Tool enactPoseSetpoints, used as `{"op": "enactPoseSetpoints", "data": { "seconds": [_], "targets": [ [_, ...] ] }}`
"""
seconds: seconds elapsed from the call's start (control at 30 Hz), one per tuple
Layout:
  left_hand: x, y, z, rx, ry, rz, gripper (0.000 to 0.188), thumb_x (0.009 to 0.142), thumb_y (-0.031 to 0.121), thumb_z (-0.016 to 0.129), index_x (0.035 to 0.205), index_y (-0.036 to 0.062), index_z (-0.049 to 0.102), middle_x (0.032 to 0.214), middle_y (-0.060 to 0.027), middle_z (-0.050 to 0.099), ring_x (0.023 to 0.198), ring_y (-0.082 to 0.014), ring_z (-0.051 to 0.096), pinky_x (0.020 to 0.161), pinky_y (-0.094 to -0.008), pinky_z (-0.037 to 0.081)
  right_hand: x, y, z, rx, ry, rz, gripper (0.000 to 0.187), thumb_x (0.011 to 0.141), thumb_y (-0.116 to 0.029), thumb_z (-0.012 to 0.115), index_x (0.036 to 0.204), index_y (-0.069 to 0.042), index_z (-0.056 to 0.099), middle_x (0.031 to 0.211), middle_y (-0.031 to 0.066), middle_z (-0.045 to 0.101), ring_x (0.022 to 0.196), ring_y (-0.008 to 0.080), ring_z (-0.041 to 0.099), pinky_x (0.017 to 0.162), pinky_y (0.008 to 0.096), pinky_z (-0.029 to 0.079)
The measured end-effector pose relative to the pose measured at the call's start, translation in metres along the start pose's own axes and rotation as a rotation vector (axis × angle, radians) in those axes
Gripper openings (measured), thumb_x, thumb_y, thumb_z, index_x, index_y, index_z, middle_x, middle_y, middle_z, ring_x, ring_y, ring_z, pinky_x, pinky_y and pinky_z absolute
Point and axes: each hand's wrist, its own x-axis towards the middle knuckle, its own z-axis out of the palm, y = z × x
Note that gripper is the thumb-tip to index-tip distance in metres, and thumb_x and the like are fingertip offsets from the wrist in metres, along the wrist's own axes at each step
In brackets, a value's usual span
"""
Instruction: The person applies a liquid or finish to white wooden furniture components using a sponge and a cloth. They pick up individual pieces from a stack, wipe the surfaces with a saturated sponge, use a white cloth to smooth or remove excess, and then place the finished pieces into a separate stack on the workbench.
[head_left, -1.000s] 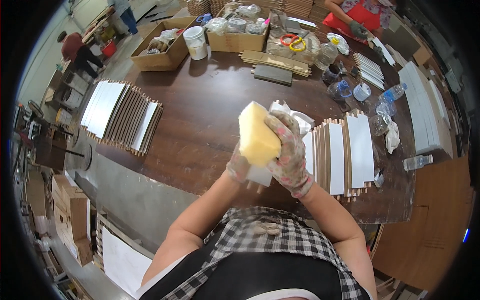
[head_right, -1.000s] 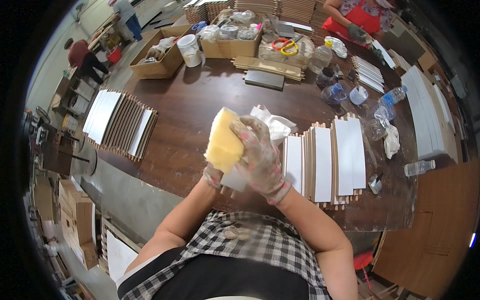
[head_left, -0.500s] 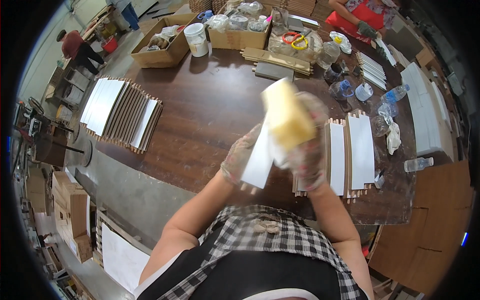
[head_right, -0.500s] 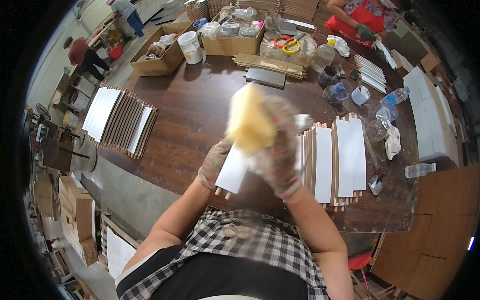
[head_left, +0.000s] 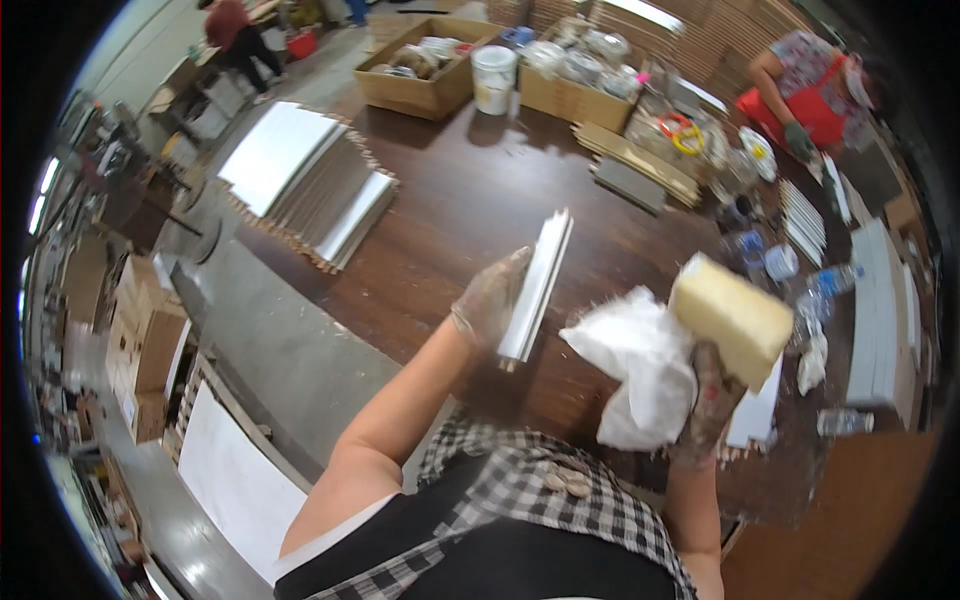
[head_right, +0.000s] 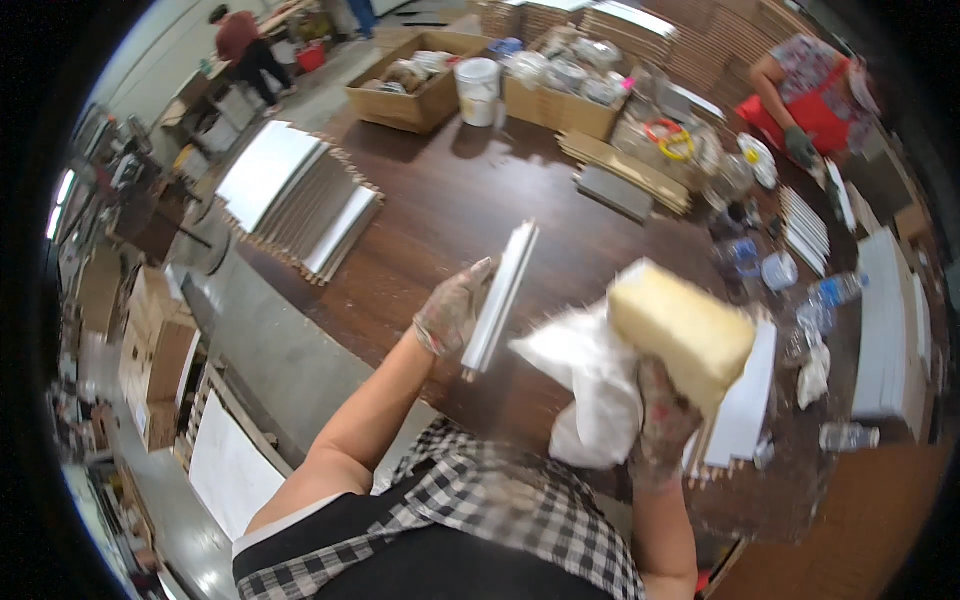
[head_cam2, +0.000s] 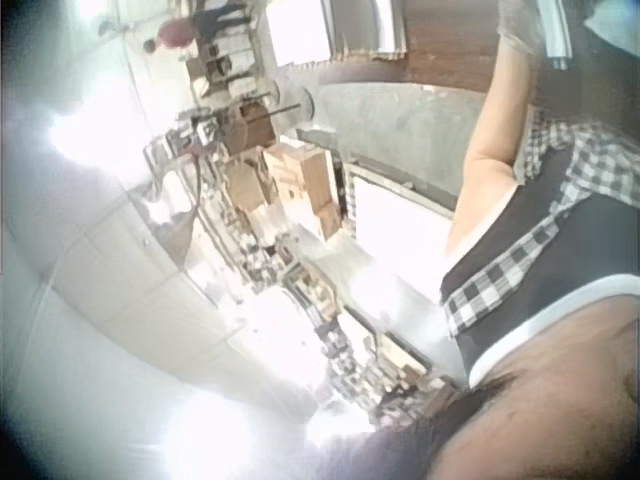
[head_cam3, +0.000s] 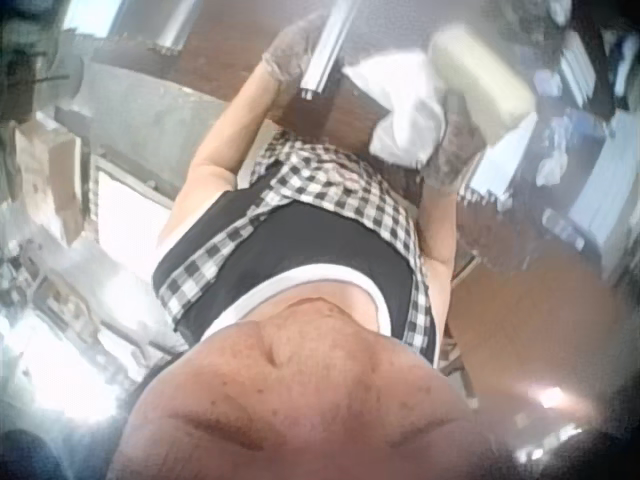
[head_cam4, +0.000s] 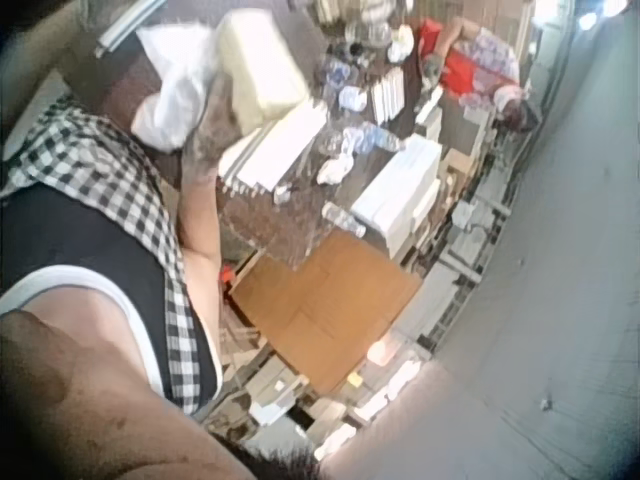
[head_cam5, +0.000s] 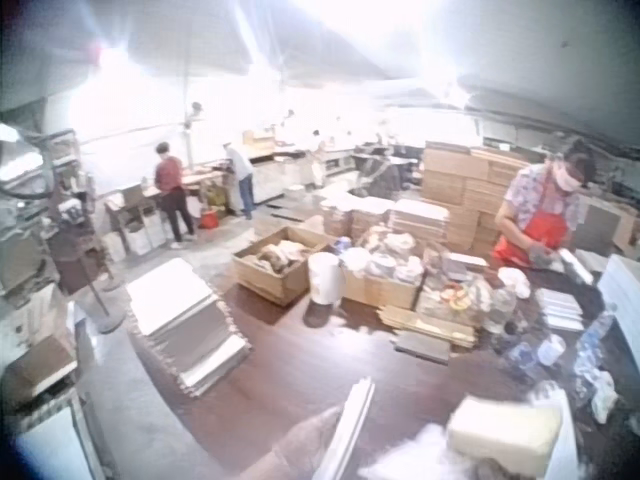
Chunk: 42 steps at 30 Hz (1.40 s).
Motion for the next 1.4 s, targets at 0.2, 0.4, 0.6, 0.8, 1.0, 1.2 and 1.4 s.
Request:
{"op": "enactPoseSetpoints", "data": {
  "seconds": [0.2, 0.4, 0.6, 0.8, 1.0, 1.2, 1.4],
  "targets": [
    [-0.018, 0.050, -0.045, 1.522, 0.623, 0.536, 0.085, 0.073, 0.027, 0.072, 0.141, 0.0138, 0.024, 0.114, -0.0178, 0.035, 0.095, -0.0276, 0.052, 0.081, -0.0370, 0.050, -0.012, 0.003, 0.008, -0.248, -0.089, 0.131, 0.024, 0.082, 0.001, 0.062, 0.106, 0.002, 0.059, 0.100, 0.0086, 0.063, 0.086, 0.0168, 0.061, 0.075, 0.0295, 0.051],
    [-0.046, 0.154, -0.122, 2.304, 1.143, 0.152, 0.062, 0.078, 0.031, 0.063, 0.131, 0.0103, 0.041, 0.115, -0.0117, 0.047, 0.106, -0.0322, 0.047, 0.086, -0.0426, 0.044, -0.013, 0.001, 0.013, -0.455, -0.184, 0.047, 0.027, 0.086, -0.010, 0.058, 0.109, 0.004, 0.053, 0.102, 0.0101, 0.059, 0.090, 0.0192, 0.058, 0.079, 0.0313, 0.048],
    [-0.036, 0.151, -0.164, 2.355, 1.286, 0.154, 0.043, 0.083, 0.019, 0.054, 0.126, 0.0151, 0.048, 0.118, -0.0074, 0.047, 0.109, -0.0300, 0.046, 0.086, -0.0432, 0.042, -0.020, 0.000, 0.018, -0.412, -0.239, 0.091, 0.031, 0.086, -0.014, 0.061, 0.110, 0.003, 0.053, 0.102, 0.0107, 0.059, 0.088, 0.0198, 0.058, 0.076, 0.0313, 0.048],
    [-0.015, 0.116, -0.134, 2.131, 1.189, 0.723, 0.036, 0.082, 0.018, 0.060, 0.117, 0.0119, 0.055, 0.109, -0.0088, 0.051, 0.103, -0.0294, 0.047, 0.085, -0.0421, 0.041, -0.012, 0.041, -0.021, -0.143, -0.122, 0.044, 0.036, 0.091, -0.008, 0.050, 0.125, 0.001, 0.044, 0.124, 0.0133, 0.050, 0.108, 0.0224, 0.053, 0.090, 0.0337, 0.046],
    [-0.026, -0.003, 0.061, 0.883, -0.075, 0.416, 0.068, 0.081, 0.024, 0.065, 0.138, 0.0087, 0.031, 0.122, -0.0146, 0.045, 0.106, -0.0188, 0.052, 0.083, -0.0309, 0.048, 0.013, 0.050, -0.045, 0.358, 0.018, -0.075, 0.048, 0.082, -0.002, 0.063, 0.124, 0.001, 0.041, 0.113, 0.0119, 0.054, 0.101, 0.0215, 0.057, 0.086, 0.0317, 0.051],
    [-0.016, -0.093, 0.118, 1.008, -0.494, 0.551, 0.097, 0.079, 0.032, 0.066, 0.141, -0.0020, -0.001, 0.147, -0.0177, 0.012, 0.137, -0.0236, 0.015, 0.110, -0.0343, 0.022, -0.010, 0.026, -0.027, 0.009, 0.154, -0.202, 0.059, 0.081, -0.003, 0.065, 0.131, 0.000, 0.033, 0.122, 0.0132, 0.047, 0.107, 0.0210, 0.053, 0.088, 0.0329, 0.050],
    [-0.019, -0.121, 0.117, 0.946, -0.446, 0.429, 0.052, 0.082, 0.016, 0.063, 0.124, -0.0056, 0.040, 0.118, -0.0133, 0.052, 0.107, -0.0169, 0.050, 0.093, -0.0281, 0.040, -0.005, 0.032, -0.054, 1.052, 0.047, 0.213, 0.039, 0.095, -0.027, 0.045, 0.125, -0.002, 0.043, 0.115, 0.0152, 0.052, 0.105, 0.0225, 0.053, 0.091, 0.0345, 0.048]
  ]
}}
